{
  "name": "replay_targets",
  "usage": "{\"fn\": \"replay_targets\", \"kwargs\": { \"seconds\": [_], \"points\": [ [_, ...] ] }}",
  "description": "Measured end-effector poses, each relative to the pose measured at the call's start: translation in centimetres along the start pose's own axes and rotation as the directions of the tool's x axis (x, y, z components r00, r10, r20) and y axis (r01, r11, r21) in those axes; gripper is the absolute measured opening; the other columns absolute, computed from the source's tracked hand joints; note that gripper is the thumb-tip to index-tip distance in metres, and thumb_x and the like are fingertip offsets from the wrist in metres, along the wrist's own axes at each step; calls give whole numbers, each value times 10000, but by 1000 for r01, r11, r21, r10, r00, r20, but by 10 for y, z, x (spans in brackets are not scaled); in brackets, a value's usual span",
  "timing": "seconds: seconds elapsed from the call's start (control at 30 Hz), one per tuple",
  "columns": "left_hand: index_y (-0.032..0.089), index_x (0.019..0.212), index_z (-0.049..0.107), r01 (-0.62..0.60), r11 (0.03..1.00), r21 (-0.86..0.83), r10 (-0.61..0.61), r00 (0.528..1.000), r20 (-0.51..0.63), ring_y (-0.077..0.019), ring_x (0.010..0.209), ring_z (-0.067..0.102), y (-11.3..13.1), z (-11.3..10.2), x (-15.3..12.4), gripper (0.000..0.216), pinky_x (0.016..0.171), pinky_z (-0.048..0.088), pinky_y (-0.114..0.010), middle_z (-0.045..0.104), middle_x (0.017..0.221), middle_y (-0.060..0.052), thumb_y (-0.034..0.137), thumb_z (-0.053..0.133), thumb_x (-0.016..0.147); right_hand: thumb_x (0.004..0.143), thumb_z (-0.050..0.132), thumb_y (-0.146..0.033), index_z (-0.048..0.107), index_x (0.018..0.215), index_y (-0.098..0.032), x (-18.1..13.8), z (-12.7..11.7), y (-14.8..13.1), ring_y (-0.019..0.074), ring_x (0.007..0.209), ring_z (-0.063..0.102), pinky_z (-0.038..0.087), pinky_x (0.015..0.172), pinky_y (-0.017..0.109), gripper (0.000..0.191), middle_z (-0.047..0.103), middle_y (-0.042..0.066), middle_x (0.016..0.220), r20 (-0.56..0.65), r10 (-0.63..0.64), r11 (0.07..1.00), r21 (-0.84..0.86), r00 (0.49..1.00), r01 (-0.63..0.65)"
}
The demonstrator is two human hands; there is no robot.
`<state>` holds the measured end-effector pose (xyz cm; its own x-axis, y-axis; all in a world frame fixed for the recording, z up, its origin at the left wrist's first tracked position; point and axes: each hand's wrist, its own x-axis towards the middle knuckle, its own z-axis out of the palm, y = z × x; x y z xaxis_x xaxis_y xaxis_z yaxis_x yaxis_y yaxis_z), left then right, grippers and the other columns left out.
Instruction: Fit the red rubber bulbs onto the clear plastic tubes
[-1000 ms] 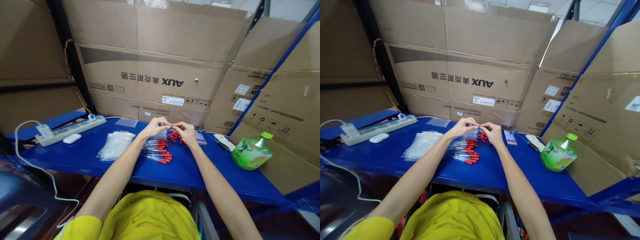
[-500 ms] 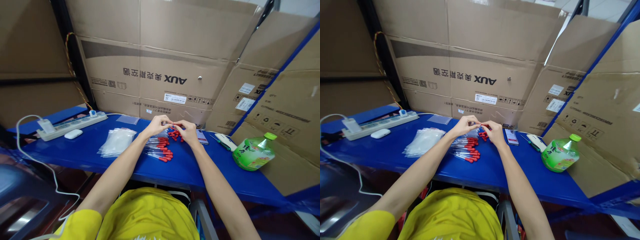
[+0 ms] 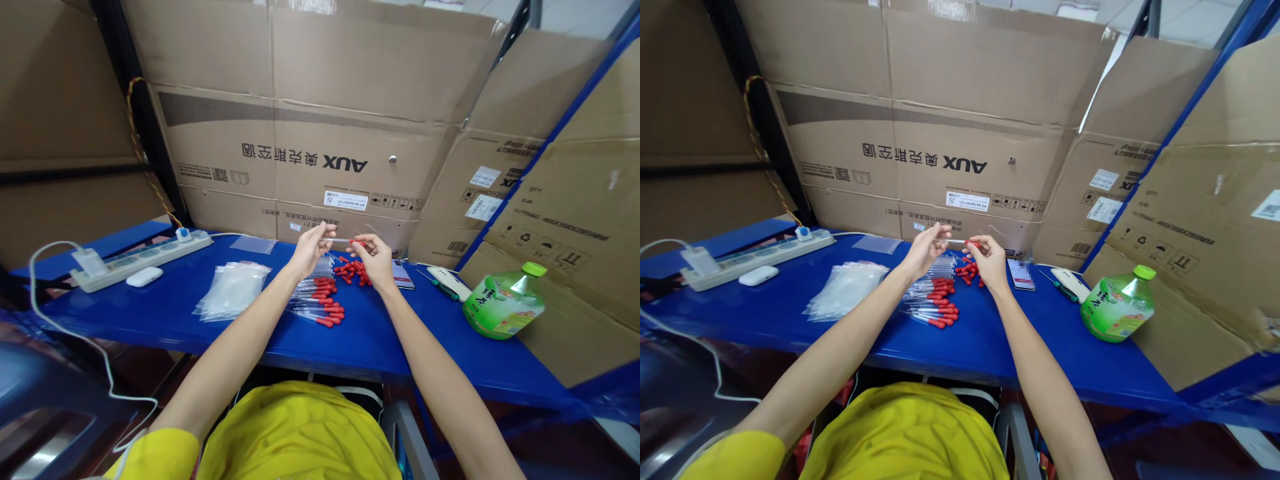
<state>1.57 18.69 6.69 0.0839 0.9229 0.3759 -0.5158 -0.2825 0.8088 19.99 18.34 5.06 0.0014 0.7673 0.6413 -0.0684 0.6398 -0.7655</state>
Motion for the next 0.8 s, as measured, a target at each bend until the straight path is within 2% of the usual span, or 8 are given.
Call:
{"fn": "replay_targets", "kwargs": {
  "seconds": [0.1,0.17,0.27,0.37,0.43,0.57,0.8],
  "points": [
    [143,1059,715,111,928,-356,-123,992,-9,-104,699,610,1,10,-3,412,608,479,-205,704,981,-94,526,580,990,793,821,-501,667,938,-211,-2,5,0,205,776,776,622,672,301,359,762,33,869,-24,-12,1000,-8,1000,12],
    [157,1025,678,139,877,-460,-161,987,-7,-118,690,609,3,15,-6,413,573,475,-216,701,990,-101,528,497,1027,805,807,-505,666,934,-214,-5,8,0,202,769,773,618,668,301,349,761,33,865,-17,-21,999,-32,1000,21],
    [182,857,568,184,837,-515,-202,979,22,-127,614,557,6,18,-10,424,486,405,-219,646,869,-68,527,414,1050,822,791,-499,669,931,-218,-8,12,0,201,754,768,610,654,299,325,759,32,855,6,-30,998,-57,1000,31],
    [201,747,405,206,795,-571,-194,978,81,-108,499,415,9,15,-12,447,436,316,-214,477,704,-3,508,336,1065,809,798,-497,677,952,-227,-11,14,-2,205,737,761,619,671,319,329,769,33,878,47,-13,998,-60,999,15],
    [206,736,348,186,776,-603,-161,982,96,-99,461,337,11,12,-12,441,423,279,-214,393,675,18,479,277,1075,786,817,-496,682,979,-232,-12,15,-3,206,714,755,630,693,338,355,777,30,877,81,13,998,-59,997,-8],
    [209,738,308,164,767,-621,-141,986,86,-91,436,262,13,8,-11,411,403,215,-212,343,674,30,449,256,1068,762,830,-520,698,958,-227,-13,17,-7,222,707,758,640,694,356,376,779,32,813,109,55,998,-39,992,-51],
    [208,722,272,175,769,-616,-165,984,72,-77,414,227,15,11,-12,400,401,192,-207,292,639,46,432,295,1053,703,856,-577,704,839,-213,-13,20,-10,253,700,770,657,716,398,417,776,46,746,60,87,996,-18,994,-86]
  ]
}}
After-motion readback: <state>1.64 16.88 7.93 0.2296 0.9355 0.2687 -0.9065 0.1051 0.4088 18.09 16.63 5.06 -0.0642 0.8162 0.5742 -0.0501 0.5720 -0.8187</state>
